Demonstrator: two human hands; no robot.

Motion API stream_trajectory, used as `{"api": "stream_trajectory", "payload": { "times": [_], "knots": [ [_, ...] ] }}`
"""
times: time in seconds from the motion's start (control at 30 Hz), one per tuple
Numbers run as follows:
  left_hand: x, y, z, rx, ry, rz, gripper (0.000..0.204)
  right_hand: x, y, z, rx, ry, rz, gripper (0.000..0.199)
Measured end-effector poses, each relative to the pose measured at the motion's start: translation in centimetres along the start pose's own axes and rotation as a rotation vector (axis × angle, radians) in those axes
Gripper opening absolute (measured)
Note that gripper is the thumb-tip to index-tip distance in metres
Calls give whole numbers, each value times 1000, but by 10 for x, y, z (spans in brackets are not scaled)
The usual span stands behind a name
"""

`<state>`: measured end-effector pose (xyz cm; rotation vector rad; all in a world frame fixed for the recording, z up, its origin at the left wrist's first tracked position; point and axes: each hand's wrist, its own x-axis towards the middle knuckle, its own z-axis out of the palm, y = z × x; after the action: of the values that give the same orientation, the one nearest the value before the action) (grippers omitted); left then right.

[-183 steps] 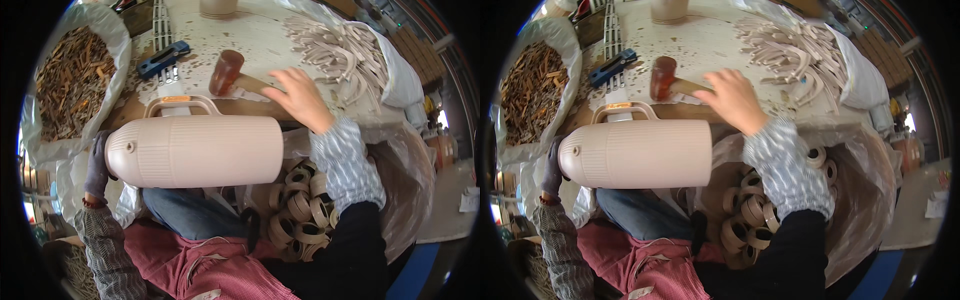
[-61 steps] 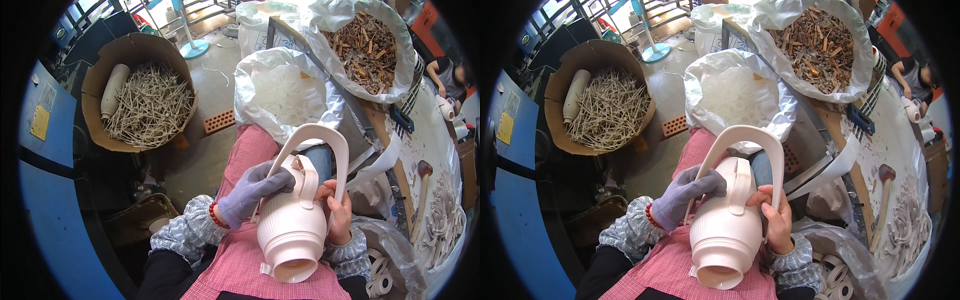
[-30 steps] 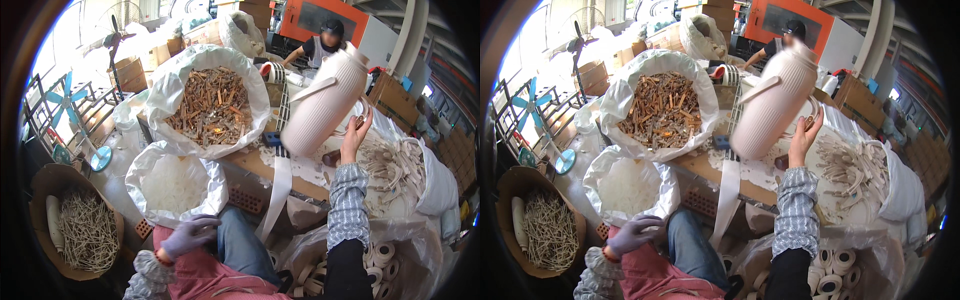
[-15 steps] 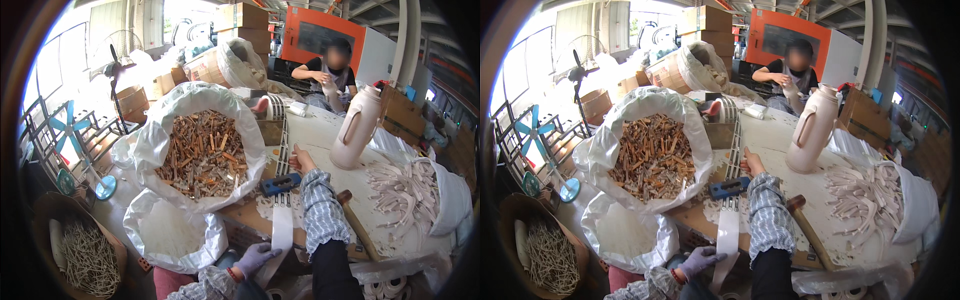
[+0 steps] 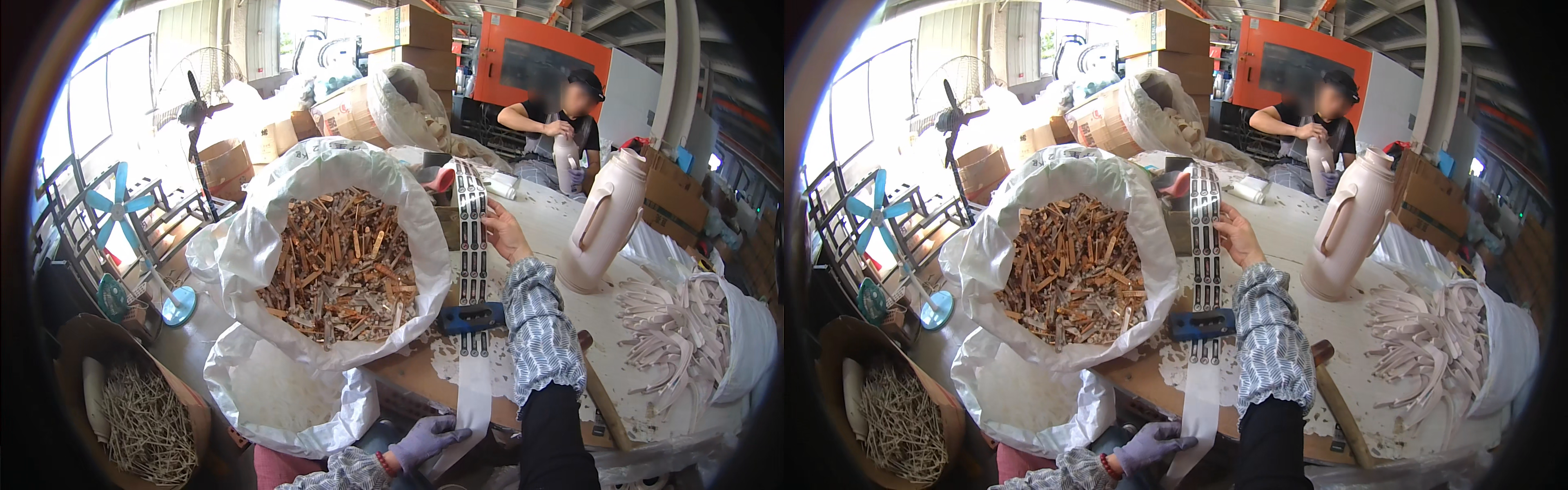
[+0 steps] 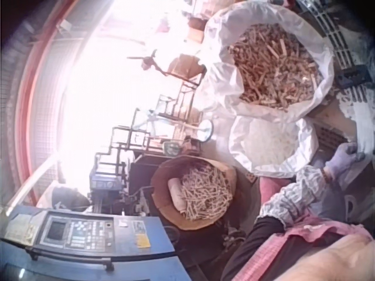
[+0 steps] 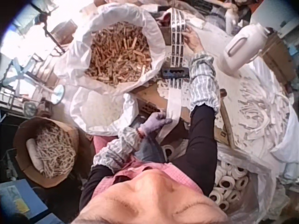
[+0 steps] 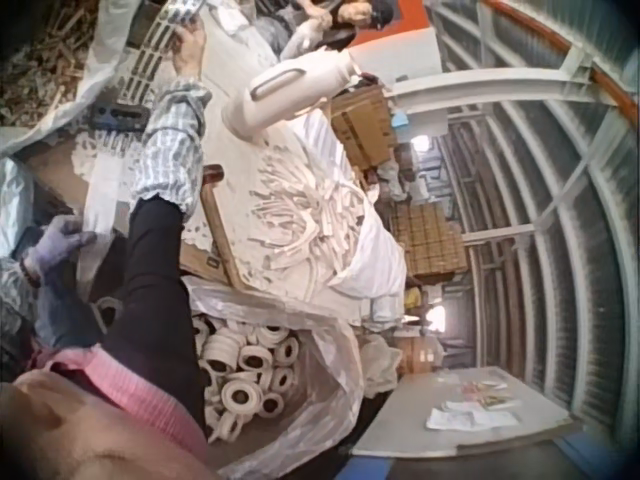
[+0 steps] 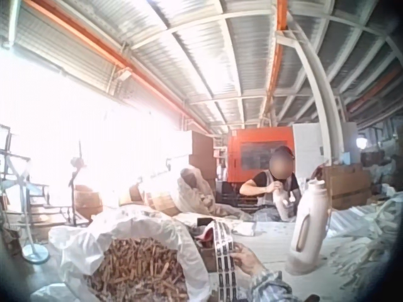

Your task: The person sits on the floor and repeatedly assembles white cylindrical containers by inserting a wooden piece into the top opening, then attaching a handle to the side. The person handles the containers one at a time, rotating them to fit parts and placing finished units aside.

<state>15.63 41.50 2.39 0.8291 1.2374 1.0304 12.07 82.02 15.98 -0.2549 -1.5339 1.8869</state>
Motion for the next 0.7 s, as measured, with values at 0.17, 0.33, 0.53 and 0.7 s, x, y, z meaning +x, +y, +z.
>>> {"api": "stream_trajectory", "payload": {
  "times": [0.17, 0.33, 0.53, 0.7],
  "knots": [
    [-14, -37, 8, 70, -96, -52, 36, -24, -24, 22, -559, 165, 59, 45],
    [-38, -65, 13, -36, -50, 18, 31, -141, -5, 32, -1311, -156, -341, 67],
    [-46, -83, 15, 44, -3, 84, 36, -232, -1, 48, -1277, -436, -10, 68],
    [-64, -90, 31, 314, -113, 22, 35, -199, 30, 36, -1244, -200, -318, 52]
  ]
}}
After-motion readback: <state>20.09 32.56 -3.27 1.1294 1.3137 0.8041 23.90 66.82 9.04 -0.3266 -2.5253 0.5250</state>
